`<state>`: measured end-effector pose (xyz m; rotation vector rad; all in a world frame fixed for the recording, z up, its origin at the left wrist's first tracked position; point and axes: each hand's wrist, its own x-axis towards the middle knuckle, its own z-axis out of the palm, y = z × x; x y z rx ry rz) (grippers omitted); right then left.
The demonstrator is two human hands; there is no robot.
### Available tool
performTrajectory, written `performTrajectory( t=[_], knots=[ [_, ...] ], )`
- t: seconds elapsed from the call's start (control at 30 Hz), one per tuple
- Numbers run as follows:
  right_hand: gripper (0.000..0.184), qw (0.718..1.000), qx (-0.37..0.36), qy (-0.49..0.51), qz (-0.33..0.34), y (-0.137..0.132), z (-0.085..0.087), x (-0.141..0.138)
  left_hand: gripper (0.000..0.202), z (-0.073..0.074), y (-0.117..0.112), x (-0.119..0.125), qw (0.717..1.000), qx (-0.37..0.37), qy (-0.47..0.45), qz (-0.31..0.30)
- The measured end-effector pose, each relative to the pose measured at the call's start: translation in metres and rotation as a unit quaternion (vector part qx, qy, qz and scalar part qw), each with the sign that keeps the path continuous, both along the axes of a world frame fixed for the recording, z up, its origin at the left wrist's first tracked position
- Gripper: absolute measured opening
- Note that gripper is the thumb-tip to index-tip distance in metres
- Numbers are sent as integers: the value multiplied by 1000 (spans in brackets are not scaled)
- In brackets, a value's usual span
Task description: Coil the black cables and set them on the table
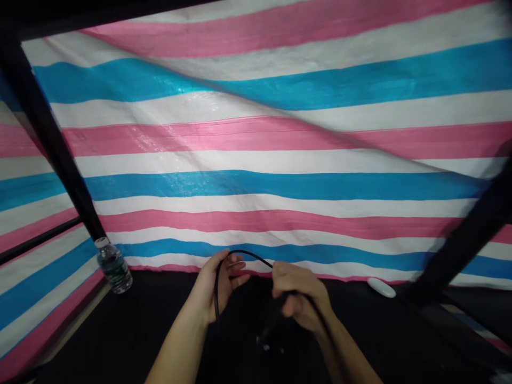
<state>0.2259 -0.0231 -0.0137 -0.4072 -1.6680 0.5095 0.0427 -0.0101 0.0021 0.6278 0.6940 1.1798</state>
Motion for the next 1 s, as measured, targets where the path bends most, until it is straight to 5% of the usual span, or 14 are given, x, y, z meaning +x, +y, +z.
performTrajectory(
  t=[0.1, 0.17, 0.33, 0.43, 0.53, 0.67, 0.83, 1.0],
  knots=[
    [29, 973, 61, -223, 5, -8, 3, -7, 22, -2, -2, 1, 999, 9, 3, -35],
    [30, 957, 71, -280, 1, -11, 5, -12, 23, -2, -4, -2, 998, 17, 23, -60],
    [31, 977, -53, -197, -55, -9, 8, -13, 33, -1, -5, -14, 969, 79, 189, -136],
    [22, 964, -173, -165, -115, -3, 11, -8, 50, -1, -8, -18, 950, 86, 279, -114],
    [21, 939, -238, -197, -153, 4, 8, -5, 71, -1, -14, -16, 959, 105, 241, -104],
    [15, 919, -318, -168, -163, 12, -3, -2, 78, 3, -20, -13, 939, 171, 242, -175],
    [25, 932, -343, -80, -83, 12, -1, 4, 36, 4, -10, -15, 931, 159, 290, -155],
    [44, 940, -315, -63, -112, 8, 4, 9, 35, 5, 0, -20, 953, 164, 244, -70]
  ],
)
